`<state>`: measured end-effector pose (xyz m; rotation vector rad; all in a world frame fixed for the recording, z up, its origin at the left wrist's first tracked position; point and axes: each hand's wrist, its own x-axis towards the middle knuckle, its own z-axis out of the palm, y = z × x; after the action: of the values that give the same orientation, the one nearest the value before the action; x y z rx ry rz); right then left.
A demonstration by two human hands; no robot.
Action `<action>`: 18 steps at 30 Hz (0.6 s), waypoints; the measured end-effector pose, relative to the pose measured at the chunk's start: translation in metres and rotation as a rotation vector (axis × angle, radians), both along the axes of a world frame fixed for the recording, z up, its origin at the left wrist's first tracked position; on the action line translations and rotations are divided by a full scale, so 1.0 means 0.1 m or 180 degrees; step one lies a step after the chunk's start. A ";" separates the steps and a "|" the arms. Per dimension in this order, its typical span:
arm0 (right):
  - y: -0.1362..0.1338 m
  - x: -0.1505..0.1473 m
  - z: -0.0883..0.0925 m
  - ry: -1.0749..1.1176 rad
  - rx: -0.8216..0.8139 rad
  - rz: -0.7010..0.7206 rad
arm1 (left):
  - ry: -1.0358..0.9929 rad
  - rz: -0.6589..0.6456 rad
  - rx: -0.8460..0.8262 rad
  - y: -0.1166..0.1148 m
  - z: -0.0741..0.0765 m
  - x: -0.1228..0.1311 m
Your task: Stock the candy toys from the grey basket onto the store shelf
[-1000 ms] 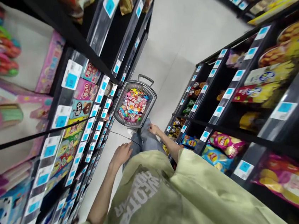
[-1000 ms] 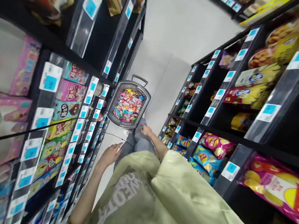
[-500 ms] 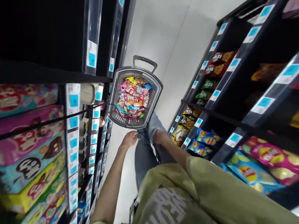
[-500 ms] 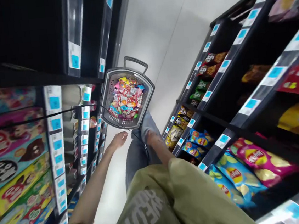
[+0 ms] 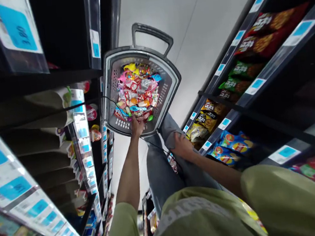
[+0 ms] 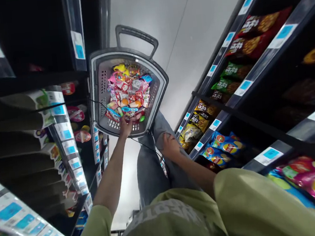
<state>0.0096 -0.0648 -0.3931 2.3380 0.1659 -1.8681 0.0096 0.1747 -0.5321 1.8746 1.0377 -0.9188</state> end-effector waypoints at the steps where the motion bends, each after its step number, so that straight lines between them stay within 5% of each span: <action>1: -0.01 0.03 -0.01 -0.0057 0.0075 -0.0004 | 0.0036 -0.0092 0.0068 0.03 -0.02 -0.04; 7: -0.05 -0.02 -0.04 -0.0124 0.0011 0.0137 | 0.0349 -0.0849 -0.0192 0.22 -0.06 -0.29; 13: -0.11 -0.19 -0.07 -0.0011 -0.0112 0.0204 | 0.0257 -0.1144 -0.0493 0.09 -0.37 -0.49; 18: -0.08 0.06 -0.09 -0.0081 0.0071 -0.0022 | 0.0231 -0.1425 -0.0546 0.03 -0.56 -0.55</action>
<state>0.0159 -0.0724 -0.4017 2.3789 0.1771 -1.8482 -0.0450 0.1775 -0.5879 1.9723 0.5614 -1.2955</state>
